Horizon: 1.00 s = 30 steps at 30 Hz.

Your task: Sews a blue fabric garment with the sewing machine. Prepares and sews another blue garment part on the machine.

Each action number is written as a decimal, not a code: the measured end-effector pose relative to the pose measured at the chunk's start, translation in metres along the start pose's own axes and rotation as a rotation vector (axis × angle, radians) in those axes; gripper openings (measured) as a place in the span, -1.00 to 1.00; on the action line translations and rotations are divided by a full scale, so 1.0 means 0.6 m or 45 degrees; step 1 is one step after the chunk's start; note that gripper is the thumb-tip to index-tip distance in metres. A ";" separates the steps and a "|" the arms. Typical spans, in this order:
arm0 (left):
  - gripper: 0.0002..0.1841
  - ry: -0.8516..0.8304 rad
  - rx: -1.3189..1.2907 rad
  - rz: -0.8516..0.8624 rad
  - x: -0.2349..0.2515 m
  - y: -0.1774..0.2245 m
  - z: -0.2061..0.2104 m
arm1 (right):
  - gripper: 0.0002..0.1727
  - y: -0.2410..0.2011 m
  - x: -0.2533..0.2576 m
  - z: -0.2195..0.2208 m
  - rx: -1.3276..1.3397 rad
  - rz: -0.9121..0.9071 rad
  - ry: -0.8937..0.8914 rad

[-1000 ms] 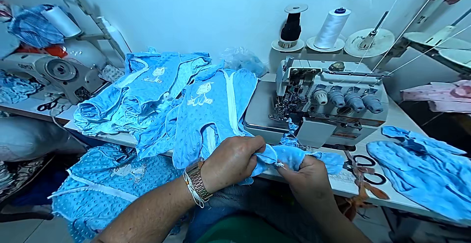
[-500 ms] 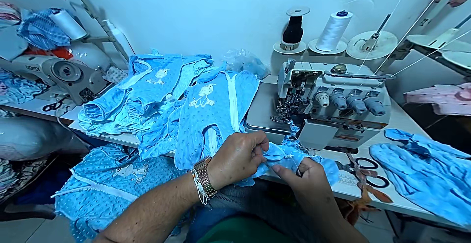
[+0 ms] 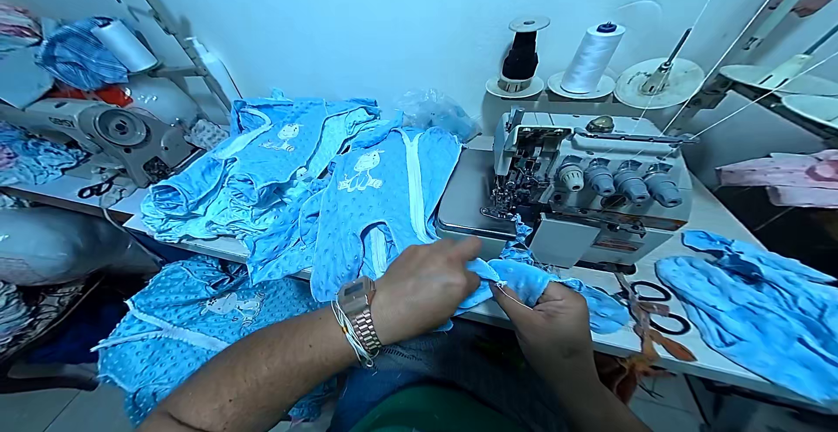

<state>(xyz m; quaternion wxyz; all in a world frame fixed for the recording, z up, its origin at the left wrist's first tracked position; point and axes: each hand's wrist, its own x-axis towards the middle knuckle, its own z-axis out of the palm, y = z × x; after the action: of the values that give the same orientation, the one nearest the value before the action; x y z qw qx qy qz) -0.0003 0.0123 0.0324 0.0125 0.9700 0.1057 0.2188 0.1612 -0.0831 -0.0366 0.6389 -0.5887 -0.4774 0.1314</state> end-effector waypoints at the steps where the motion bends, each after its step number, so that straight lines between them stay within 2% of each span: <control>1: -0.88 -0.051 0.102 0.034 0.002 0.005 0.005 | -0.96 0.001 0.000 0.000 -0.023 -0.004 -0.002; 4: -0.86 -0.126 0.282 0.067 0.012 0.009 0.015 | -0.92 -0.001 -0.001 -0.005 -0.083 0.064 -0.054; 7: -0.90 -0.019 0.247 0.094 0.033 -0.002 0.020 | -0.83 -0.017 -0.001 -0.032 0.054 0.227 -0.223; 10: -0.91 0.040 0.247 0.071 0.062 -0.015 0.010 | -0.36 -0.044 -0.013 -0.085 0.429 0.135 -0.332; 11: -0.93 0.037 0.251 0.056 0.072 -0.017 0.005 | -0.30 -0.061 -0.018 -0.104 0.528 0.082 -0.361; 13: -0.93 -0.007 0.236 0.015 0.087 -0.014 -0.004 | -0.30 -0.094 -0.023 -0.126 0.674 0.002 -0.499; 16: -0.81 -0.058 0.145 -0.043 0.102 0.000 -0.014 | -0.40 -0.097 -0.022 -0.091 0.768 -0.009 -0.682; 19: -0.67 -0.039 0.118 -0.083 0.103 0.015 -0.013 | -0.25 -0.069 0.009 -0.042 1.019 0.109 -0.625; 21: -0.56 -0.023 0.117 -0.099 0.096 0.020 -0.009 | -0.39 -0.068 0.028 -0.028 1.069 0.172 -0.562; 24: -0.55 0.045 0.089 -0.080 0.079 0.019 0.011 | -0.67 -0.058 0.036 -0.003 1.061 0.149 -0.396; 25: -0.55 0.050 0.088 -0.072 0.074 0.018 0.017 | -0.67 -0.051 0.036 0.003 1.025 0.122 -0.413; 28: -0.53 0.016 0.070 -0.044 0.060 0.010 0.023 | -0.46 -0.036 0.057 -0.010 1.013 0.181 -0.745; 30: -0.51 -0.007 0.077 -0.020 0.054 0.007 0.020 | -0.50 -0.031 0.067 -0.009 1.135 0.239 -0.796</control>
<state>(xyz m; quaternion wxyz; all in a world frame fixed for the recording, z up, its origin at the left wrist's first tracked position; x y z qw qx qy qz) 0.0342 0.0151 0.0356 -0.0150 0.9696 0.1198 0.2127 0.1785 -0.0625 -0.0009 0.6397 -0.2341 -0.4880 0.5457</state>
